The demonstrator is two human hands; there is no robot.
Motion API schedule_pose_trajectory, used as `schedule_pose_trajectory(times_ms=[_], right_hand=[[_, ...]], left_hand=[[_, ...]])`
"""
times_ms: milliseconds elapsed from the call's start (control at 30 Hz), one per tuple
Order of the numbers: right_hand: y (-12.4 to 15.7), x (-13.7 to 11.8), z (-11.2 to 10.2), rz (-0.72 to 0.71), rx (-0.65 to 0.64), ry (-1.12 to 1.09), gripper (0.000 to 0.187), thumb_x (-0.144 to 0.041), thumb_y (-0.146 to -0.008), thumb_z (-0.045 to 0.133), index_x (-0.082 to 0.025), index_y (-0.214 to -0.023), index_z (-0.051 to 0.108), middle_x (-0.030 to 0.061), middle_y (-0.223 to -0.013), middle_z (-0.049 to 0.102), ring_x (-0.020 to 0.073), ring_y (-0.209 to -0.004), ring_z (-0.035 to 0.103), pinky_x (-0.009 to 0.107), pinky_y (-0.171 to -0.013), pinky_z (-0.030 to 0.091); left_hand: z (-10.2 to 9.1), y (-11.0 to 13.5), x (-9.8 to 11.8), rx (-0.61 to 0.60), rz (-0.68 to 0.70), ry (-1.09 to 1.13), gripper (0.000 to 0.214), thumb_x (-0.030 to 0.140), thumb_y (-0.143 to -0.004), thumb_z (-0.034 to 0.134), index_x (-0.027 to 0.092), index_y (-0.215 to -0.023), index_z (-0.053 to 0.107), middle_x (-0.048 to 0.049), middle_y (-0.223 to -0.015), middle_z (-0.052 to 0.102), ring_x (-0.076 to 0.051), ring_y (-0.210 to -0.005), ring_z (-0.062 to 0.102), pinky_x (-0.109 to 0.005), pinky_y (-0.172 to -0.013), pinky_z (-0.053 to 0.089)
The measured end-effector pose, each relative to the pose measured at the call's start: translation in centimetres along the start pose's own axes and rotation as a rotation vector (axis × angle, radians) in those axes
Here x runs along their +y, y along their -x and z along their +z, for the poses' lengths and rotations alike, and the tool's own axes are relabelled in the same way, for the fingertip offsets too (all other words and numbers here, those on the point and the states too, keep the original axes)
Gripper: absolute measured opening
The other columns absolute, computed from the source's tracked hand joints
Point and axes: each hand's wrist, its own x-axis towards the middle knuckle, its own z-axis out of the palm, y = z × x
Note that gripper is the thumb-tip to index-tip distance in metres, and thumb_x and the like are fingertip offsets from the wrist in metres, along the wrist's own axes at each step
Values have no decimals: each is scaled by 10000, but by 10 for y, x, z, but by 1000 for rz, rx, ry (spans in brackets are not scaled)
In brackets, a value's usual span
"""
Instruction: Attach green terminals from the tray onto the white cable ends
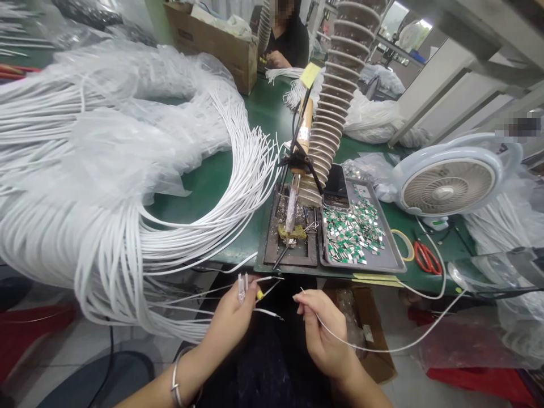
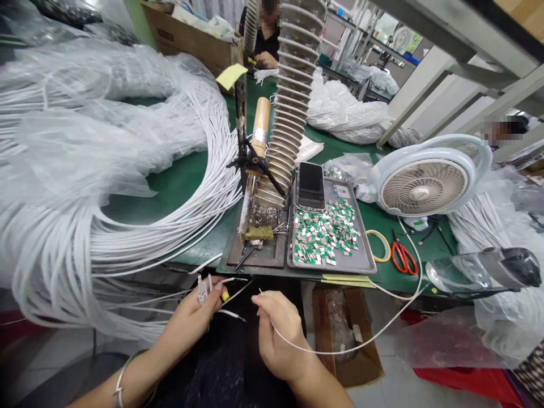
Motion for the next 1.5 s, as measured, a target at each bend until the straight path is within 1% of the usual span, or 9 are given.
schedule_pose_trajectory(times_ms=[200,400,533,700,833,1033,1167,1333,1500], right_hand=[[1,3,-3,34,25,2,368,51,-769,411,-125,-1080,499,57,-893,512,41,-856,493,175,-755,459],[9,3,3,66,31,-110,459,65,-781,371,-157,-1171,466,64,-966,510,25,-787,500,160,-671,476],[12,0,21,81,-49,-298,518,58,-795,329,-176,-1250,409,91,-1056,475,7,-722,494,129,-594,465],[7,7,47,-7,-193,-149,421,11,-798,368,-120,-1194,421,93,-1134,494,83,-1042,480,217,-929,448],[11,28,59,61,-234,-38,255,-71,-841,355,-59,-1028,526,104,-972,543,95,-930,514,217,-855,466],[5,30,49,116,-126,-55,221,-99,-848,399,-78,-1011,546,71,-923,548,55,-869,506,164,-792,447],[-1,14,49,156,-245,-334,304,-262,-810,527,-55,-1031,563,87,-852,513,55,-714,461,153,-642,423],[2,13,66,183,-309,-316,273,-224,-765,545,-73,-993,536,88,-928,535,108,-881,519,208,-805,451],[1,14,69,169,-360,-211,175,-180,-807,408,-72,-925,479,92,-854,534,127,-873,549,231,-811,465]], left_hand=[[2,16,1,2,-55,28,750,717,-732,380,76,-1103,496,-92,-851,506,-179,-755,452,-328,-780,338],[13,23,7,57,-17,398,619,674,-778,431,137,-1059,302,13,-721,367,-49,-501,308,-207,-457,280],[14,25,17,-16,46,598,481,581,-827,458,139,-899,283,23,-698,333,-7,-450,232,-167,-412,185],[8,28,31,-170,41,714,427,514,-852,471,133,-854,278,18,-688,337,-2,-446,244,-149,-411,178],[-4,31,48,-161,-83,804,496,507,-765,593,127,-838,282,31,-625,353,-5,-435,236,-141,-409,162],[-13,24,66,-95,-12,812,450,449,-765,611,119,-838,315,30,-633,356,-6,-434,211,-138,-394,177],[-5,16,76,-56,2,877,406,403,-782,606,109,-844,333,33,-639,371,-3,-443,237,-143,-411,193],[1,11,80,-162,-97,880,487,422,-702,677,95,-843,344,32,-674,397,16,-442,239,-131,-406,164],[-7,12,62,-281,-56,570,452,442,-758,622,101,-930,381,22,-673,375,-27,-571,346,-166,-537,295]])
